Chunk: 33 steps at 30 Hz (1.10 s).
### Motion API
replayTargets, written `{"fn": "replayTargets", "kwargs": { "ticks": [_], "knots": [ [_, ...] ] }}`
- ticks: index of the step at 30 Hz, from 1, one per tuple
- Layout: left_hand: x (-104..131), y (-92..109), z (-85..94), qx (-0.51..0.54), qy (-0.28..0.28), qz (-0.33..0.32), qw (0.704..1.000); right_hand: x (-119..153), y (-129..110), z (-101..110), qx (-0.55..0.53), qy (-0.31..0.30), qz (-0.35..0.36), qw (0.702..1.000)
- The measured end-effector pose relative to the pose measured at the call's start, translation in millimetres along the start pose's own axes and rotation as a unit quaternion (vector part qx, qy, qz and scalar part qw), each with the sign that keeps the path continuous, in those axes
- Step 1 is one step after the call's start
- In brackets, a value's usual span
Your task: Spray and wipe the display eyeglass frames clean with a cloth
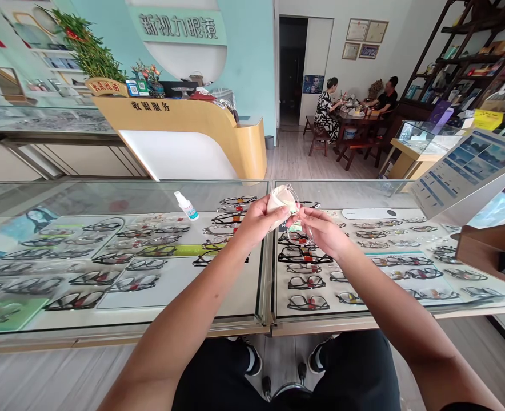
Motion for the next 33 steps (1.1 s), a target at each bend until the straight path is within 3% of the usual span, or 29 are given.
{"fn": "replayTargets", "kwargs": {
  "ticks": [19,33],
  "knots": [
    [2.5,-6.3,11.8,-0.007,0.171,-0.032,0.985,3.6,3.6,-6.3,0.038,-0.024,0.004,0.999],
    [1.7,-10.8,7.1,0.02,0.145,-0.016,0.989,3.3,7.6,-8.7,0.036,-0.017,0.005,0.999]
  ]
}}
Point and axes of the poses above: each hand's wrist, its own x-axis away from the middle knuckle, its own z-axis out of the back of the hand, y = z × x, the point moved 7 cm from there along -x, towards the middle knuckle, and after that the axes turned 12 degrees about z, right-handed, at the moved point
